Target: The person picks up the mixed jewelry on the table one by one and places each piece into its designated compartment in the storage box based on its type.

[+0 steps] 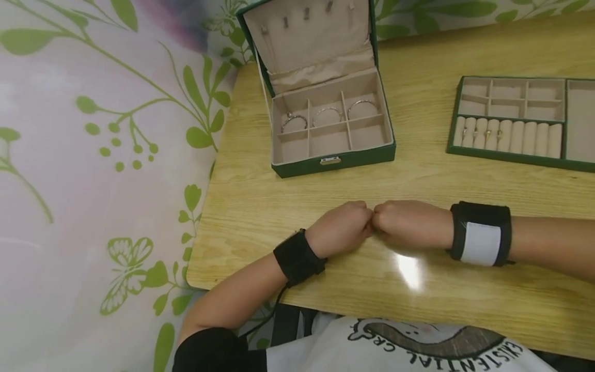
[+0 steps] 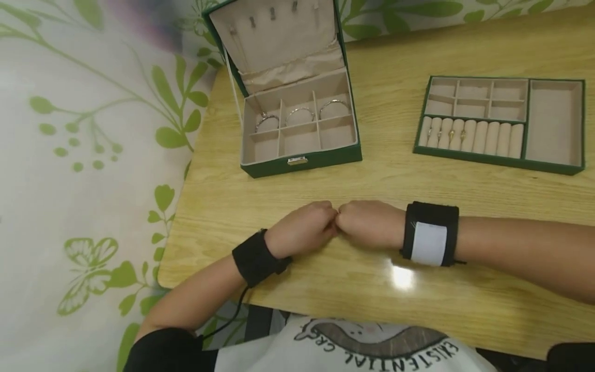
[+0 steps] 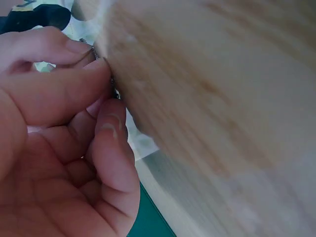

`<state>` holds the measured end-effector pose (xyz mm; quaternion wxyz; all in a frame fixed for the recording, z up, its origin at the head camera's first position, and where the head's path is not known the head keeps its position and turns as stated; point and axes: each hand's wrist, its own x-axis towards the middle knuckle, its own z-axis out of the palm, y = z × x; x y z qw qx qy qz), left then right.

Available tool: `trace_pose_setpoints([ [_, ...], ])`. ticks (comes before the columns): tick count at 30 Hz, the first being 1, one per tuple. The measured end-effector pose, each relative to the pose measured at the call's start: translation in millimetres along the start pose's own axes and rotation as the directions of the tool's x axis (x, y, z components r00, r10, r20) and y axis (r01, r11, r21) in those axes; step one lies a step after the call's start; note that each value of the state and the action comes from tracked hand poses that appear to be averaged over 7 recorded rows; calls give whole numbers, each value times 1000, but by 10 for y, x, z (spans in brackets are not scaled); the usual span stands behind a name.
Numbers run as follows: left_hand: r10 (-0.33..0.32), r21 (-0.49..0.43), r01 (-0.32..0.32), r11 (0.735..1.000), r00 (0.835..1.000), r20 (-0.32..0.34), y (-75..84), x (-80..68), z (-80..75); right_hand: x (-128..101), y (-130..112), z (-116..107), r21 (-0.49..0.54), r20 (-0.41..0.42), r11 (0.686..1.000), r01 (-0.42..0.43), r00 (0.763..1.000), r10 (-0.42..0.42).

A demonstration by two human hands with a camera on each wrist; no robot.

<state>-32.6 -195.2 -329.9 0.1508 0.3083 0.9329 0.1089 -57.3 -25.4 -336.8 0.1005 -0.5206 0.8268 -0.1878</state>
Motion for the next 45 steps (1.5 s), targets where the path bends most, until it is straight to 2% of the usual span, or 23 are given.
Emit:
trace_pose_setpoints([
  [2, -4, -9, 4, 1000, 1000, 2, -9, 4, 6, -5, 4, -12, 19, 4, 1000, -5, 1000, 5],
  [6, -16, -137, 15, 990, 1000, -11, -66, -24, -32, -4, 18, -153, 86, -22, 996, -14, 1000, 16],
  [9, 2, -261, -17, 965, 998, -60, -99, -57, -130, -9, 29, -305, 158, -47, 986, -52, 997, 60],
  [12, 28, -365, -72, 928, 992, -124, -117, -82, -226, -31, 49, -404, 236, -74, 968, -82, 992, 102],
  [14, 34, -446, -97, 890, 989, -147, -124, -94, -272, -54, 55, -449, 281, -90, 956, -86, 989, 116],
  [18, 23, -607, -120, 785, 986, -166, -137, -87, -362, -96, 64, -549, 324, -128, 945, -55, 987, 101],
  [21, 14, -688, -142, 712, 982, -188, -141, -75, -426, -121, 57, -635, 328, -136, 944, -34, 987, 83],
  [25, 13, -750, -189, 634, 972, -234, -131, -82, -517, -155, 45, -737, 289, -134, 956, -43, 987, 85],
  [29, 11, -799, -236, 554, 961, -276, -130, -111, -603, -210, 34, -824, 246, -175, 967, -64, 978, 110],
  [33, 24, -843, -286, 456, 951, -309, -139, -160, -697, -272, 25, -942, 241, -223, 966, -90, 964, 145],
  [34, 31, -846, -301, 441, 947, -321, -141, -171, -727, -287, 27, -978, 235, -238, 968, -91, 960, 148],
  [35, 39, -846, -316, 431, 943, -332, -145, -181, -759, -300, 29, -1018, 226, -258, 970, -87, 955, 146],
  [37, 53, -834, -347, 429, 931, -360, -151, -196, -828, -327, 32, -1099, 204, -313, 976, -71, 940, 134],
  [40, 67, -802, -388, 455, 912, -404, -164, -215, -932, -357, 32, -1226, 158, -419, 987, -30, 903, 94],
  [45, 43, -763, -416, 495, 889, -456, -197, -249, -1084, -354, 24, -1417, 50, -577, 998, 26, 817, 7],
])
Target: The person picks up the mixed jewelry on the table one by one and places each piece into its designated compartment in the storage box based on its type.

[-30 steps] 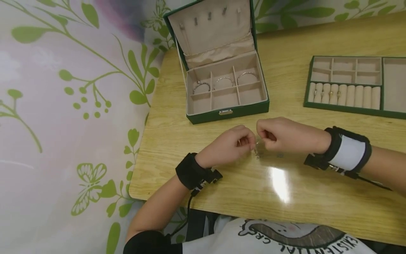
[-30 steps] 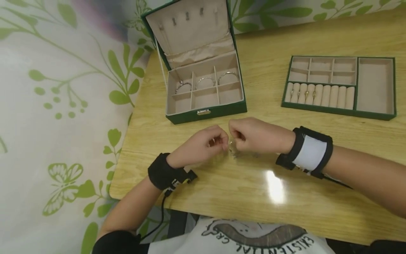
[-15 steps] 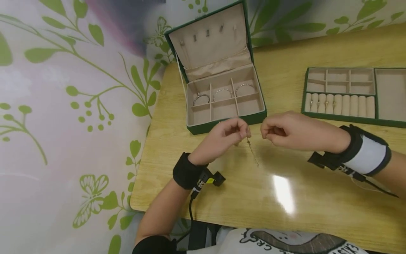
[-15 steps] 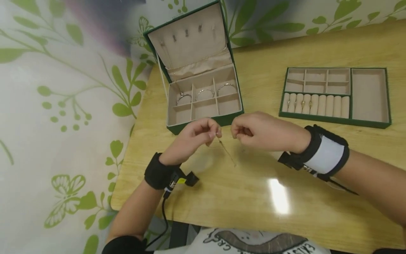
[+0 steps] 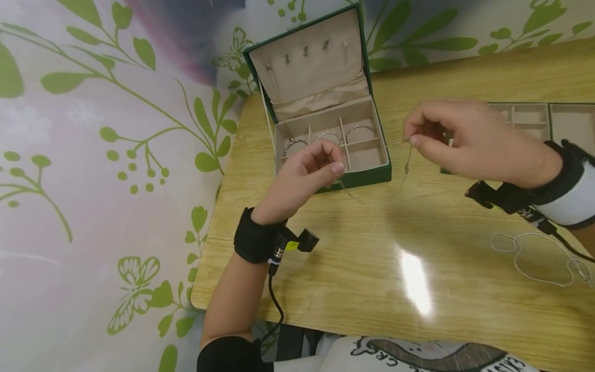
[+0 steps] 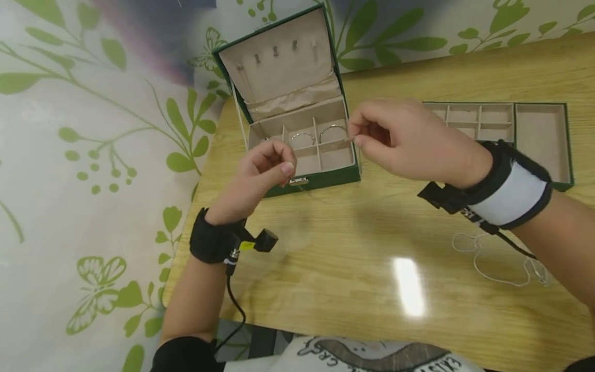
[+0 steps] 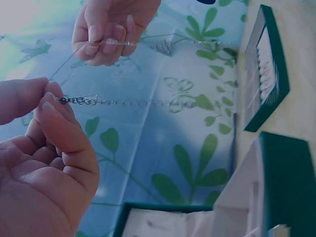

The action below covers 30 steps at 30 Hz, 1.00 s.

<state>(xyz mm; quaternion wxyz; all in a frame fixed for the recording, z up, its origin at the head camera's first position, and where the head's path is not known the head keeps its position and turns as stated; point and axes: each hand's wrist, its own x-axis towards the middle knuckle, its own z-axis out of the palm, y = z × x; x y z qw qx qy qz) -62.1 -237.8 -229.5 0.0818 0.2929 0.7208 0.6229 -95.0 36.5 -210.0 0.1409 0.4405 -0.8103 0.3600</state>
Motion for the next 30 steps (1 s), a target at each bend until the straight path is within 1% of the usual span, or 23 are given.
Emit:
trace_pose_setpoints([
  [3, 0, -1, 0, 1000, 999, -54, 65, 5, -55, 61, -3, -66, 0, -50, 999, 39, 998, -39],
  [8, 9, -45, -15, 999, 990, -142, 146, -27, -158, 116, 26, -144, -27, -79, 996, 87, 993, -89],
  [12, 41, -67, -55, 996, 979, -198, 206, -54, -212, 159, 36, -162, -57, -86, 994, 96, 991, -100],
  [16, 83, -73, -103, 992, 967, -239, 271, -50, -229, 193, 34, -167, -70, -94, 993, 95, 990, -101],
  [19, 124, -63, -146, 987, 957, -262, 316, -43, -243, 205, 53, -162, -45, -107, 994, 104, 988, -108],
  [22, 150, -56, -172, 984, 949, -278, 364, -41, -253, 223, 53, -169, -16, -109, 994, 106, 988, -108],
  [24, 154, -54, -176, 983, 946, -284, 383, -43, -261, 237, 39, -181, 3, -102, 995, 104, 989, -103],
  [30, 144, -57, -168, 984, 944, -295, 390, -48, -270, 258, 11, -213, 22, -76, 999, 48, 996, -46],
])
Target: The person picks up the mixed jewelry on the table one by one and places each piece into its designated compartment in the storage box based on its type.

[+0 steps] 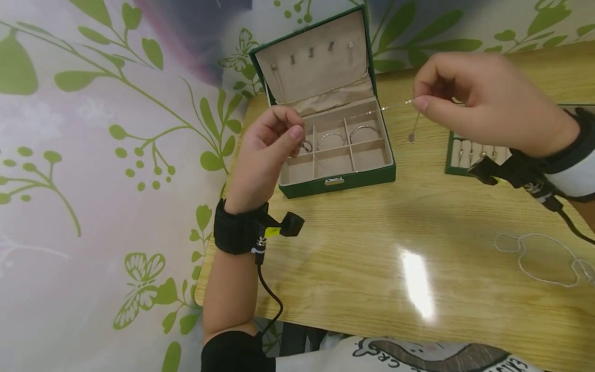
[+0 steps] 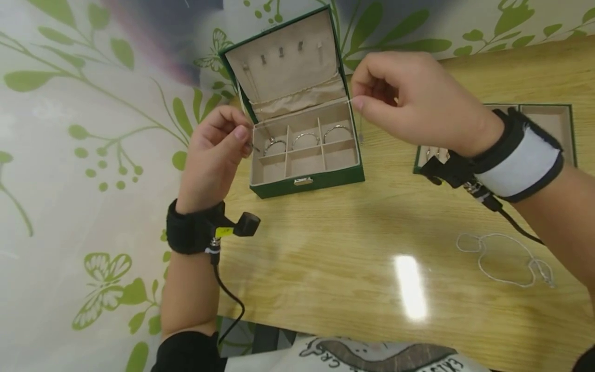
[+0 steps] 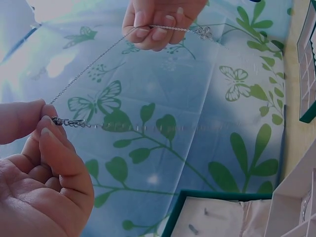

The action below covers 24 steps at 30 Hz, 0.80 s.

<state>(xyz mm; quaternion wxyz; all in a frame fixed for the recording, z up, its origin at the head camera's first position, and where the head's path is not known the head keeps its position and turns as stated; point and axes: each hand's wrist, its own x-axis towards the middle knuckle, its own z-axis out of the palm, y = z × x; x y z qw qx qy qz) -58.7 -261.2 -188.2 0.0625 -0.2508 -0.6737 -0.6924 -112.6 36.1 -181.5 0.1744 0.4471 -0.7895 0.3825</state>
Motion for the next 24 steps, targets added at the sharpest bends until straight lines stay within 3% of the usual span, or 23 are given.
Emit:
trace_pose_setpoints([
  [9, -1, 17, 1, 1000, 1000, 11, -12, 9, -47, 2, 103, 27, -58, 0, 998, -8, 1000, 8],
  [17, -15, -2, 16, 1000, 999, 32, -6, 46, 23, 39, 24, 86, -83, 24, 995, -61, 998, 63],
  [24, 1, 68, -3, 998, 1000, 32, -21, 68, 57, 78, 90, 162, -106, 64, 988, -111, 991, 118],
])
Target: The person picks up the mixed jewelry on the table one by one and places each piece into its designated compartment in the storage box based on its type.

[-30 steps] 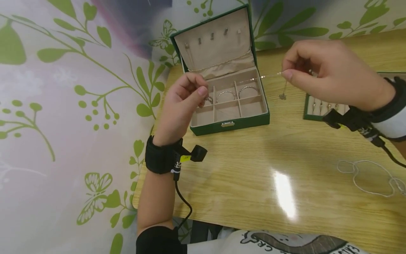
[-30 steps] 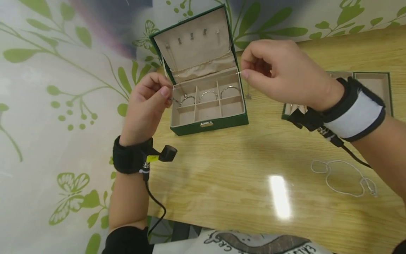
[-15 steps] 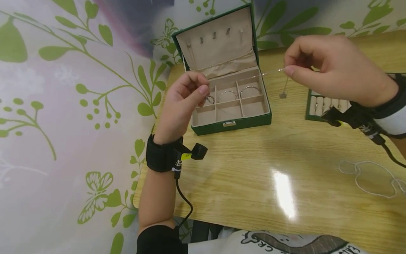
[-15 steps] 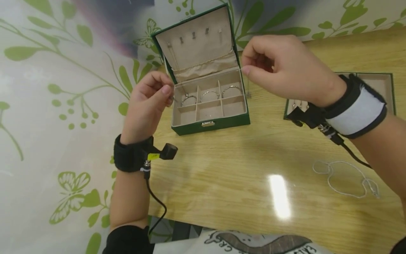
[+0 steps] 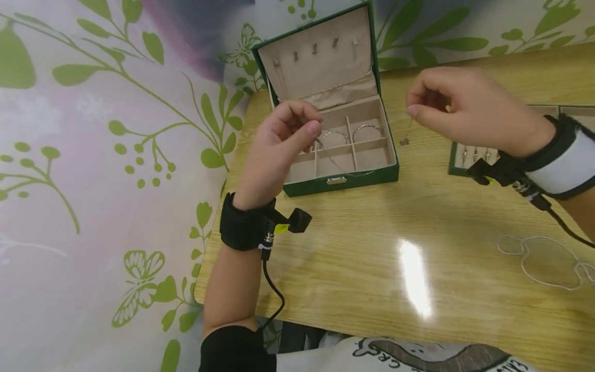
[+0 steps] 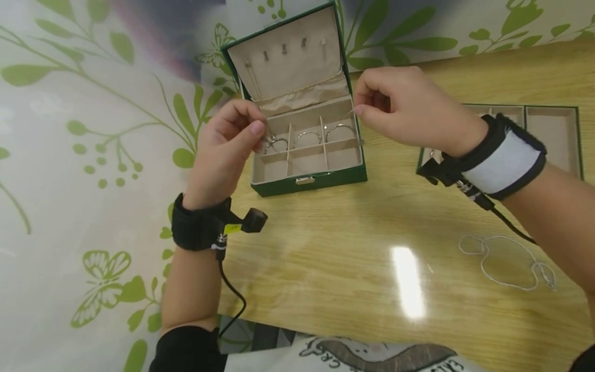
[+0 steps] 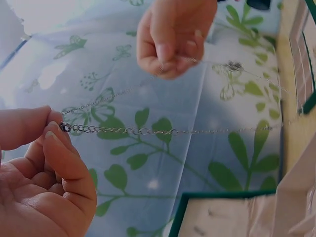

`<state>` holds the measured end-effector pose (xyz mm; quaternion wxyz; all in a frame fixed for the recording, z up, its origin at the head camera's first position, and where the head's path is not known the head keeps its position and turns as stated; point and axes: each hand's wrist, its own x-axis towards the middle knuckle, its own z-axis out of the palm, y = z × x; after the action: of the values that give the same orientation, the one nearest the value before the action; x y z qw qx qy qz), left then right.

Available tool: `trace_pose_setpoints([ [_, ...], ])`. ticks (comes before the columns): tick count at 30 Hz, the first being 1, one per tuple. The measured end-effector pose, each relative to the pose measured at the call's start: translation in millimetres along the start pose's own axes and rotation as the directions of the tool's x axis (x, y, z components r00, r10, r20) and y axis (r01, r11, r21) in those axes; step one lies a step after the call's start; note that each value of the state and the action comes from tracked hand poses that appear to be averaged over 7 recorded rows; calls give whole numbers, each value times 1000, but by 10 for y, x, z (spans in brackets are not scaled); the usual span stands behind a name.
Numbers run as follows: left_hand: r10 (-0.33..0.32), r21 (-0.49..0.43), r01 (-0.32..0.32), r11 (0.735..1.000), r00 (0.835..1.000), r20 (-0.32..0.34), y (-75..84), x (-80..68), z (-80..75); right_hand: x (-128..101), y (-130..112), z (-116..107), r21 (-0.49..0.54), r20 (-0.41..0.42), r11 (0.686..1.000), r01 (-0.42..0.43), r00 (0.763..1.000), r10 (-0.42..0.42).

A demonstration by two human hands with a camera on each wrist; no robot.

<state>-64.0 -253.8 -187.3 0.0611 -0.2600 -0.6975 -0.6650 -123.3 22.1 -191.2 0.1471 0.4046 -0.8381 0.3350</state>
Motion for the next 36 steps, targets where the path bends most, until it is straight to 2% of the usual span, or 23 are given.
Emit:
trace_pose_setpoints([
  [3, 8, 52, -6, 999, 1000, -26, -15, 1, -48, 64, 21, -21, 20, -21, 999, -37, 999, 38],
  [5, -12, 73, 16, 997, 998, -55, -39, 0, -88, 123, 19, -44, 23, -31, 998, -50, 998, 51],
  [12, -154, 94, 167, 981, 979, -131, -229, 16, -197, 447, -42, -73, -24, 7, 1000, 18, 1000, -18],
  [16, -251, 158, 272, 949, 958, -139, -395, 64, -252, 686, -69, -29, -53, 59, 997, 53, 997, -50],
  [21, -357, 242, 380, 893, 924, -135, -596, 119, -295, 939, -53, 90, -76, 131, 992, 96, 988, -86],
  [24, -384, 262, 414, 872, 910, -157, -697, 151, -316, 1082, -22, 166, -68, 165, 991, 114, 981, -102],
  [27, -397, 241, 437, 867, 896, -198, -783, 200, -341, 1240, 22, 245, -76, 183, 988, 137, 976, -121],
  [29, -400, 223, 446, 867, 889, -225, -838, 245, -357, 1337, 51, 297, -86, 190, 986, 144, 974, -126],
  [34, -384, 188, 441, 878, 882, -275, -990, 385, -378, 1540, 119, 413, -116, 205, 984, 133, 973, -107],
  [36, -387, 188, 449, 873, 874, -293, -1049, 434, -374, 1604, 148, 456, -123, 211, 985, 122, 973, -94],
])
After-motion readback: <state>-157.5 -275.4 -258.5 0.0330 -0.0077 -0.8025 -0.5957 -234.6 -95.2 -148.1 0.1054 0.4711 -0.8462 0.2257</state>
